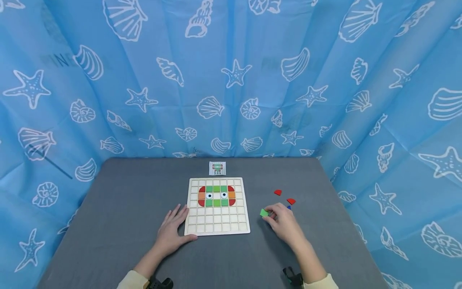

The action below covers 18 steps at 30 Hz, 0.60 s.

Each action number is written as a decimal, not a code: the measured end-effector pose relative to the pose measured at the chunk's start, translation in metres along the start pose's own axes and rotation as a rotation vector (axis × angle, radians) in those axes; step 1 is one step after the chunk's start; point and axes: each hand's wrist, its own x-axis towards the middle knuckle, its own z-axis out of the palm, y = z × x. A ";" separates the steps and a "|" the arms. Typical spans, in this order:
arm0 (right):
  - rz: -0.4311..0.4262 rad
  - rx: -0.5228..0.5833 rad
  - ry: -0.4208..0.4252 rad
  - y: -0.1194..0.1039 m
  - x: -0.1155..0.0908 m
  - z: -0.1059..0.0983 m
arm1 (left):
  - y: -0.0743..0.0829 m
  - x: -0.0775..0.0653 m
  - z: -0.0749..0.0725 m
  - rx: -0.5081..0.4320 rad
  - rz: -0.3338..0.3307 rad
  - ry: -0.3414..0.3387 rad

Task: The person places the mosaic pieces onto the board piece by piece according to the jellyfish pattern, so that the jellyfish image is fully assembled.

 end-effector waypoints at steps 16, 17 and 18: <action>-0.190 0.030 -0.179 -0.058 0.042 0.047 | 0.001 0.001 -0.001 0.028 -0.001 -0.023; -0.197 0.025 -0.189 -0.060 0.043 0.050 | 0.001 0.001 -0.001 0.028 -0.001 -0.024; -0.205 0.023 -0.197 -0.063 0.045 0.054 | 0.001 0.001 -0.001 0.029 -0.001 -0.025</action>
